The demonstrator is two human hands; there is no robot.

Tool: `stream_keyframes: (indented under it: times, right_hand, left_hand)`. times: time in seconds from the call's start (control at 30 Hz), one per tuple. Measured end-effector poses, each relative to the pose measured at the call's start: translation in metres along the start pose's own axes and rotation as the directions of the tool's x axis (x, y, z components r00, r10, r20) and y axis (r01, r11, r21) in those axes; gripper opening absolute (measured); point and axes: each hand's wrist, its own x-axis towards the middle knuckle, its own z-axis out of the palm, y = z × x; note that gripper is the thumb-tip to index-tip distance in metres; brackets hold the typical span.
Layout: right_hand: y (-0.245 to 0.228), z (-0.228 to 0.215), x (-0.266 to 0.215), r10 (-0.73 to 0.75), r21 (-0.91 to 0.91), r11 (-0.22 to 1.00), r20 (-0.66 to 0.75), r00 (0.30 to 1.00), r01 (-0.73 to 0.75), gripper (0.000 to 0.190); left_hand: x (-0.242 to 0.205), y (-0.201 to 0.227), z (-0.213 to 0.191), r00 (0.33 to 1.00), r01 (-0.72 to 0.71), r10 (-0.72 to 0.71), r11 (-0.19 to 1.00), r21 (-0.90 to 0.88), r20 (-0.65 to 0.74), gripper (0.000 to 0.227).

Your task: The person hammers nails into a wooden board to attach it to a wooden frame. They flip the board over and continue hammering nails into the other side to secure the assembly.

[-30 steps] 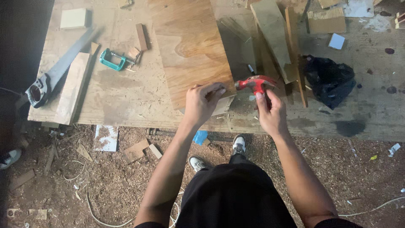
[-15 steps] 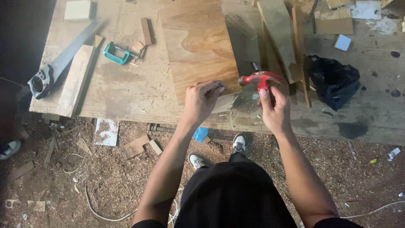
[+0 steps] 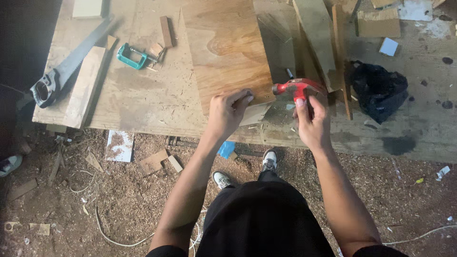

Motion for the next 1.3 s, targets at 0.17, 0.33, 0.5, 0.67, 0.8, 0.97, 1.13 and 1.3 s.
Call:
stream_keyframes:
  times: [0.17, 0.33, 0.5, 0.67, 0.8, 0.97, 1.13, 1.3]
  right_hand:
    - [0.000, 0.000, 0.000, 0.084, 0.005, 0.996, -0.003, 0.997, -0.084, 0.026]
    - [-0.001, 0.004, 0.001, 0.049, 0.032, 0.998, -0.002, 0.999, -0.049, 0.027]
    - [-0.004, 0.009, 0.002, 0.066, 0.047, 0.997, 0.019, 0.998, -0.066, 0.025]
    - [-0.011, 0.013, 0.005, 0.039, 0.077, 0.996, 0.058, 0.998, -0.043, 0.025]
    - [-0.017, 0.018, 0.005, 0.044, 0.079, 0.996, 0.054, 0.998, -0.048, 0.025]
    - [-0.022, 0.023, 0.005, 0.058, 0.088, 0.994, 0.064, 0.996, -0.063, 0.024]
    - [-0.023, 0.024, 0.005, 0.027, 0.064, 0.997, 0.070, 0.997, -0.032, 0.024]
    - [-0.021, 0.025, 0.007, 0.030, 0.090, 0.995, 0.072, 0.997, -0.036, 0.024]
  left_hand:
    - [-0.001, 0.003, -0.012, 0.998, 0.058, -0.058, 0.998, 0.015, 0.008, 0.008]
    - [-0.003, 0.005, -0.021, 0.998, 0.062, -0.062, 0.997, 0.055, 0.014, 0.005]
    - [-0.007, 0.001, -0.027, 0.999, 0.044, -0.043, 0.999, 0.028, -0.008, 0.009]
    - [-0.012, -0.005, -0.035, 0.997, 0.073, -0.073, 0.997, 0.007, -0.004, 0.013]
    - [-0.011, -0.008, -0.034, 0.999, 0.037, -0.035, 0.998, 0.047, -0.035, 0.013]
    - [-0.010, -0.005, -0.033, 0.997, 0.076, -0.076, 0.996, 0.039, -0.016, 0.013]
    - [-0.009, -0.002, -0.033, 0.992, 0.126, -0.126, 0.991, 0.050, 0.004, 0.011]
    - [-0.009, -0.003, -0.032, 0.998, 0.056, -0.055, 0.998, 0.037, -0.028, 0.013]
